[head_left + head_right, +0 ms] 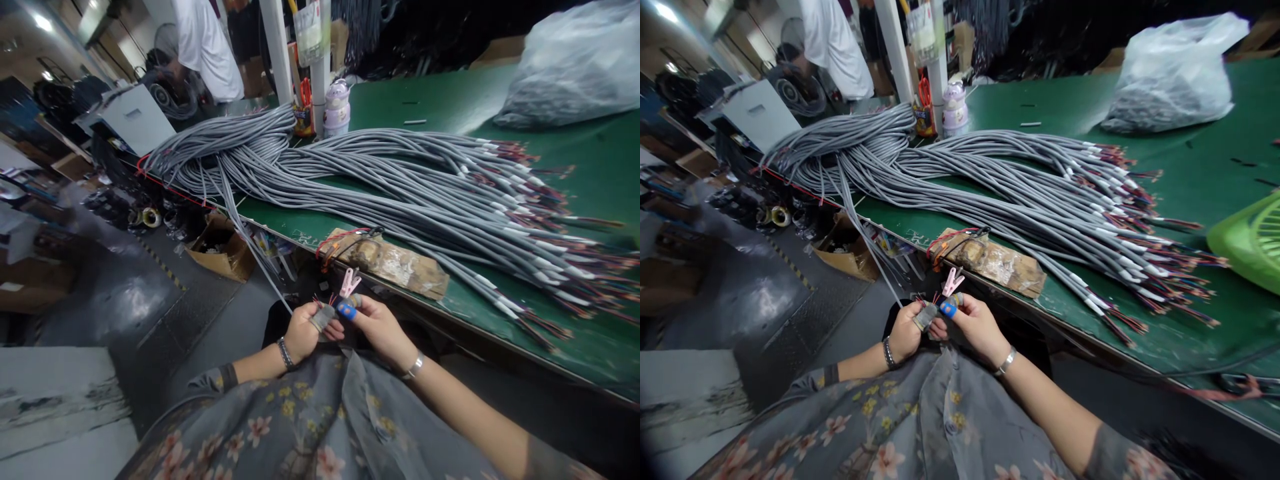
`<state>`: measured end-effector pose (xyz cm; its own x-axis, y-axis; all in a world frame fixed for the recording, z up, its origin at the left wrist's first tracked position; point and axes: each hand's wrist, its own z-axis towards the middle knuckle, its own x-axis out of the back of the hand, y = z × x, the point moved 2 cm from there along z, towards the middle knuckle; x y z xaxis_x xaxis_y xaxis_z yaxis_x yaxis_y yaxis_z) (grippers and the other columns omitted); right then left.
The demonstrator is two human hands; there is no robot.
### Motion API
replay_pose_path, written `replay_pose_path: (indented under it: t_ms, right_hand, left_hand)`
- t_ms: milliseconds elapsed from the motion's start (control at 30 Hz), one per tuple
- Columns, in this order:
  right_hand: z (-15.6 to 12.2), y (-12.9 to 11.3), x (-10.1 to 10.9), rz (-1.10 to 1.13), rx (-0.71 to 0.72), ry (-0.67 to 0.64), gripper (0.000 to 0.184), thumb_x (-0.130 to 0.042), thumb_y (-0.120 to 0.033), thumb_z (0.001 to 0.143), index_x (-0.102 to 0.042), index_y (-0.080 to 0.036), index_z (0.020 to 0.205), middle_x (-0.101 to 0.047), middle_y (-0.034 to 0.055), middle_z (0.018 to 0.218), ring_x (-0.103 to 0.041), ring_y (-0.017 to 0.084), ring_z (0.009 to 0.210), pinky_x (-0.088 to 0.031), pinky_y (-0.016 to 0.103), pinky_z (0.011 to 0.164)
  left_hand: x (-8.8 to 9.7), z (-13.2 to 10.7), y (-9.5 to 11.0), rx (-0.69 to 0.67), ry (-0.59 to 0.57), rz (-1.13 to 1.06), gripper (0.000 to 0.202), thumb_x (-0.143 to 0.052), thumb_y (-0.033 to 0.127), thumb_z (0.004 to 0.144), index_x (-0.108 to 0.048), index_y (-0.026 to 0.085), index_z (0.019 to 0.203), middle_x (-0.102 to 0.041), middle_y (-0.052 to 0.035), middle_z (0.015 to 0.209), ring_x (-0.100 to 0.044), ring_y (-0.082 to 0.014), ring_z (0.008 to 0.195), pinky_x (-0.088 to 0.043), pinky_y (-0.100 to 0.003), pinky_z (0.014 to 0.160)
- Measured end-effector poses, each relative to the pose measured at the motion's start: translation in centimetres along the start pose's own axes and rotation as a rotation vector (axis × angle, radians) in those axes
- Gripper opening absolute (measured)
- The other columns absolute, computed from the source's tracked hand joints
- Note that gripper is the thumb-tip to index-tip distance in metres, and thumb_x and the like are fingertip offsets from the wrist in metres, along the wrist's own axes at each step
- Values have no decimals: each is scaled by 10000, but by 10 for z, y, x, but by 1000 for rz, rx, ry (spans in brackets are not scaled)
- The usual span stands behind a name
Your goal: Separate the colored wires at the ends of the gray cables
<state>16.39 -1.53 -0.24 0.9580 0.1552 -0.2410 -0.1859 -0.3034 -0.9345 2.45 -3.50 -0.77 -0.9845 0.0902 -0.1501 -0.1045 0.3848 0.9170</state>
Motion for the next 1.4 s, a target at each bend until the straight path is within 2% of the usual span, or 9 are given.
replay_pose_path:
  t_ms: [233, 500, 633, 733, 833, 967, 1133, 1300, 1400]
  right_hand:
    - [-4, -5, -2, -65, 26, -35, 493, -765, -634, 521, -579, -184, 603, -551, -11, 598, -449, 130, 589, -402, 296, 612]
    - [-3, 1, -2, -29, 5, -67, 504, -746, -651, 544, -567, -184, 613, -530, -24, 563, -434, 115, 544, -386, 288, 569]
    - [0, 1, 0, 73, -35, -80, 458, -744, -605, 599, -575, -185, 672, -542, -22, 566, -439, 104, 505, -355, 267, 513]
    - [-2, -6, -6, 129, -82, -199, 399, -743, -532, 648, -583, -190, 779, -595, -12, 553, -523, 135, 490, -384, 281, 516]
    - [-4, -14, -12, 166, -121, -264, 384, -747, -520, 647, -562, -200, 750, -607, -16, 506, -557, 159, 445, -412, 303, 507]
    - [-3, -16, -16, 183, -123, -260, 432, -776, -572, 570, -549, -212, 644, -598, -21, 478, -548, 156, 430, -418, 304, 486]
    - [0, -6, -14, 284, -210, -289, 432, -806, -527, 551, -521, -205, 595, -528, -42, 430, -508, 139, 409, -378, 286, 472]
    - [4, 0, -7, 232, -227, -246, 384, -848, -452, 507, -624, -167, 633, -575, -28, 522, -450, 94, 452, -330, 258, 488]
    - [7, 1, -5, 180, -208, -191, 383, -859, -448, 473, -652, -159, 619, -588, -19, 546, -461, 100, 508, -342, 264, 533]
  left_hand:
    - [1, 1, -4, -66, 49, -38, 560, -625, 691, 644, -544, 147, 751, -644, -34, 552, -617, -167, 446, -481, -266, 449]
    - [2, 0, -4, -50, 95, -46, 542, -648, 677, 613, -532, 160, 723, -600, 6, 486, -561, -128, 375, -426, -224, 395]
    - [1, -3, 0, -42, 22, 23, 525, -654, 668, 620, -548, 155, 652, -622, -22, 518, -572, -124, 398, -421, -215, 405]
    - [-2, -6, 5, -30, -55, 91, 541, -646, 685, 624, -555, 153, 604, -621, -31, 521, -565, -116, 404, -416, -211, 410]
    - [-3, -7, 9, -26, -91, 112, 563, -632, 710, 624, -558, 153, 584, -602, -28, 494, -551, -112, 397, -423, -214, 414]
    - [-2, -6, 6, -18, -100, 71, 566, -650, 705, 609, -564, 147, 567, -602, -37, 489, -541, -113, 389, -433, -220, 413]
    - [0, -3, -3, 16, -139, -2, 563, -669, 682, 604, -620, 123, 642, -627, -57, 510, -534, -111, 387, -431, -222, 412]
    - [0, -3, -7, 126, -261, 23, 551, -713, 654, 567, -617, 112, 597, -620, -63, 493, -516, -106, 371, -398, -215, 392]
    - [1, -3, -7, 130, -240, 55, 535, -714, 642, 578, -602, 119, 576, -615, -58, 487, -516, -102, 370, -387, -208, 388]
